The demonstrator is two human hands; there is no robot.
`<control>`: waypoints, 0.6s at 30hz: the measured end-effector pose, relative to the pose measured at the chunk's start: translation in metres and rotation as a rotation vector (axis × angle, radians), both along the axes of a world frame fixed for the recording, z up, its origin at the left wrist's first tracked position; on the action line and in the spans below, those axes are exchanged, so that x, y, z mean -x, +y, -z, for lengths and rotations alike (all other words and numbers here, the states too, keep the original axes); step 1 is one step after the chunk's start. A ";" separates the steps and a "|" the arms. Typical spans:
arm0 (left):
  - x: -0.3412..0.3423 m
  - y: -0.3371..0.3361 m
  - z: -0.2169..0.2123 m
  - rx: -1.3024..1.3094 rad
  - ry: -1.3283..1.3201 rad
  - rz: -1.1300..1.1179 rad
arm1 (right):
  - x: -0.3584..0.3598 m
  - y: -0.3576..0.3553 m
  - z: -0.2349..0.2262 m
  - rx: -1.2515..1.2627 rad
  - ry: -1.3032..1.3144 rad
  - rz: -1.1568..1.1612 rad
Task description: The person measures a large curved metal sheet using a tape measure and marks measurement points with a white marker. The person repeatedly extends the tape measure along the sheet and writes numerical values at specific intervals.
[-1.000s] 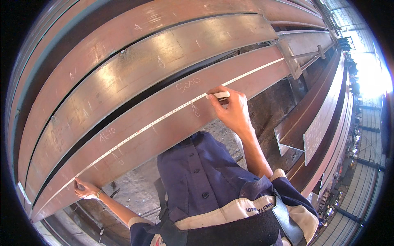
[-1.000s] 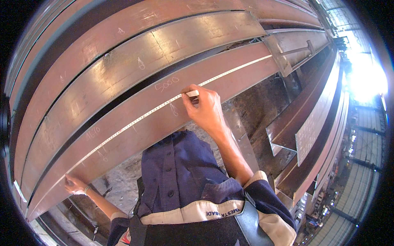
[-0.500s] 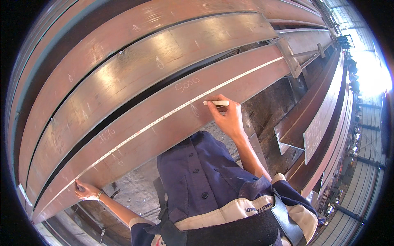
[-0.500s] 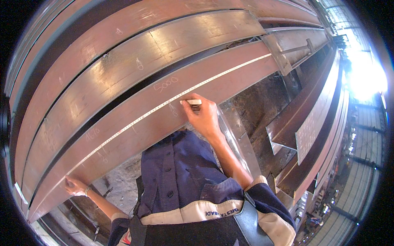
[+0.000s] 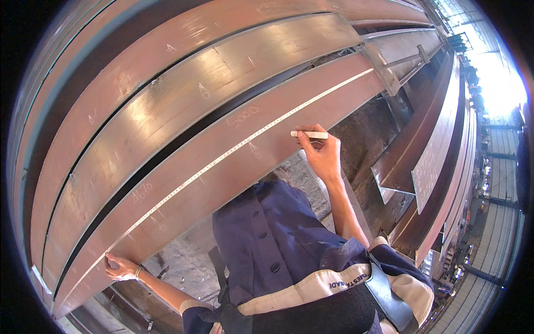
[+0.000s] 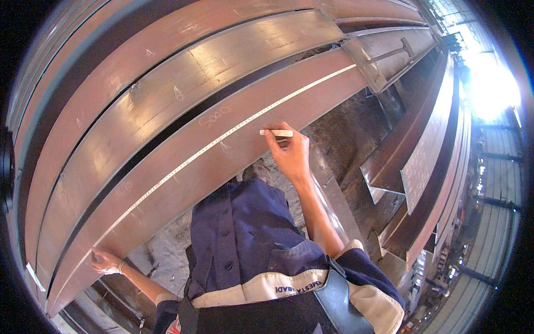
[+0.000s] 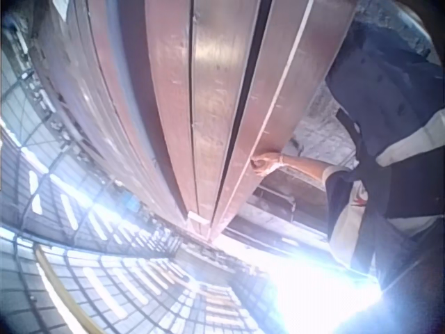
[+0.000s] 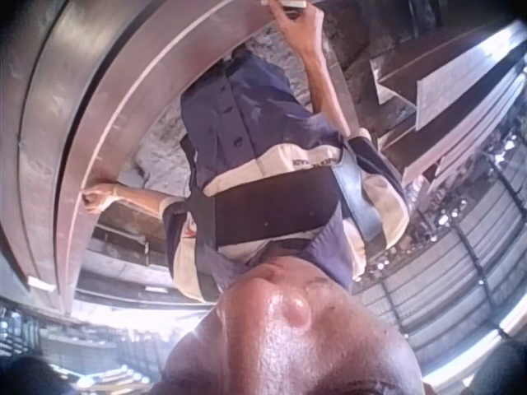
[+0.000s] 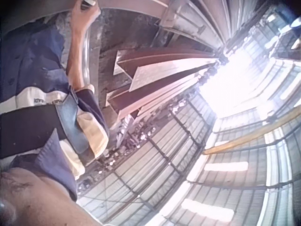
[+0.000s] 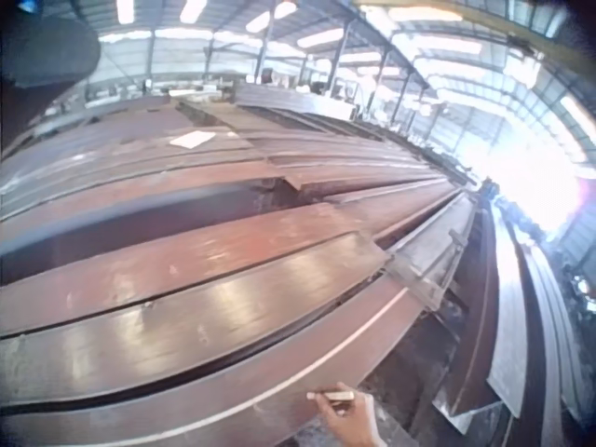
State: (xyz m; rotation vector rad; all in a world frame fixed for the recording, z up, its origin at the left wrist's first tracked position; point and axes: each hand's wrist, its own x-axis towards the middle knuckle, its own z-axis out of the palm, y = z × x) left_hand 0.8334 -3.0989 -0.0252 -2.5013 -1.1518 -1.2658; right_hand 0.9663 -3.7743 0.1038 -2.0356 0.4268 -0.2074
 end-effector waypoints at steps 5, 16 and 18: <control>-0.001 -0.002 -0.003 -0.049 0.054 -0.015 | 0.000 -0.006 -0.002 0.012 -0.012 -0.032; -0.065 -0.178 -0.054 -0.040 -0.124 0.471 | -0.020 -0.019 -0.012 -0.013 -0.090 -0.036; -0.077 -0.247 -0.054 0.152 -0.127 0.529 | -0.020 -0.025 -0.013 -0.001 -0.082 -0.020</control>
